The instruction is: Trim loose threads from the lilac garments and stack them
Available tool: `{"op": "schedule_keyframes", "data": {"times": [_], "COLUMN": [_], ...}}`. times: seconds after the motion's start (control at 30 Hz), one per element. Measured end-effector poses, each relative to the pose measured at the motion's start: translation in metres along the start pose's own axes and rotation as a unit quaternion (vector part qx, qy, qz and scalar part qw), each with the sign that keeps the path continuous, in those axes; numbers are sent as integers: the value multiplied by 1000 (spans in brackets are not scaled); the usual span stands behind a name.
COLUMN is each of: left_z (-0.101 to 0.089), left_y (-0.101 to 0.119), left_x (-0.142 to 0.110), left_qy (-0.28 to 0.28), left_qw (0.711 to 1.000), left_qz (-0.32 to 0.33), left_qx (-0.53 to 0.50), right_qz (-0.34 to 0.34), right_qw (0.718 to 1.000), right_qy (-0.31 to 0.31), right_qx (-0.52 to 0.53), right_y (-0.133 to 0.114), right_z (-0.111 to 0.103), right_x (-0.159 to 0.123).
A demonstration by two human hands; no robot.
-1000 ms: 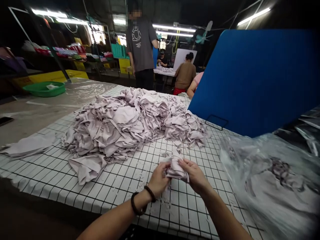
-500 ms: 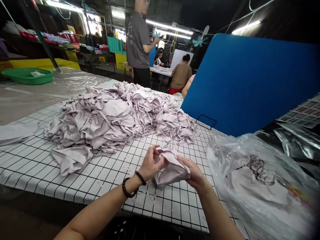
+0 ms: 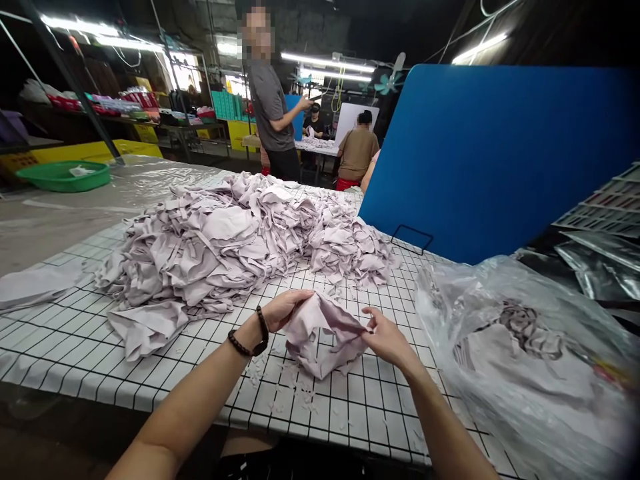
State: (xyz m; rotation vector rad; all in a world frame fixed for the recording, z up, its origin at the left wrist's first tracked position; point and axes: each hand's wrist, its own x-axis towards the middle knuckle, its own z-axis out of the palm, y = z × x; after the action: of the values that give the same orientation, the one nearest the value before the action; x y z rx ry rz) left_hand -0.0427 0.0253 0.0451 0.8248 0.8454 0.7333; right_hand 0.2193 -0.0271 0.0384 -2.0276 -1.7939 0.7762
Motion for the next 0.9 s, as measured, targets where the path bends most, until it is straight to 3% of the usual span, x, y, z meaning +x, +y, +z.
{"op": "schedule_keyframes", "data": {"times": [0.1,0.2,0.27,0.43,0.53,0.6,0.63,0.73,0.77,0.83,0.9], "left_z": [-5,-10,-12,-15,-19,-23,-25,-30,-30,-29,-26], "left_y": [-5,-13,-16,-14,-9,-2,2,17,23,33,42], "left_x": [-3,-6,-9,-18,-23,-27,-29,-37,-40,-43,-46], "left_qy": [10,19,21,34,9,-42,-72,-126,-127,-117,-104], "left_qw": [997,995,994,996,1000,998,995,981,978,977,977], "left_qz": [-55,-63,-55,-26,8,22,27,66,86,120,144], "left_qx": [-45,-79,-95,-78,-27,30,63,134,141,132,114], "right_qz": [-51,-106,-101,-100,-80,-35,-24,-67,-82,-89,-75], "right_qw": [994,993,991,984,979,951,922,818,801,801,824], "right_qy": [89,26,-11,-20,-53,-69,-73,-72,-80,-129,-202], "right_qx": [-27,34,88,145,181,300,380,566,587,577,524], "right_y": [2,1,2,-1,-5,-7,-7,-5,-4,-2,1], "right_z": [16,28,33,45,48,39,30,-11,-26,-54,-73], "right_x": [6,10,12,15,23,29,30,24,19,8,-1]}}
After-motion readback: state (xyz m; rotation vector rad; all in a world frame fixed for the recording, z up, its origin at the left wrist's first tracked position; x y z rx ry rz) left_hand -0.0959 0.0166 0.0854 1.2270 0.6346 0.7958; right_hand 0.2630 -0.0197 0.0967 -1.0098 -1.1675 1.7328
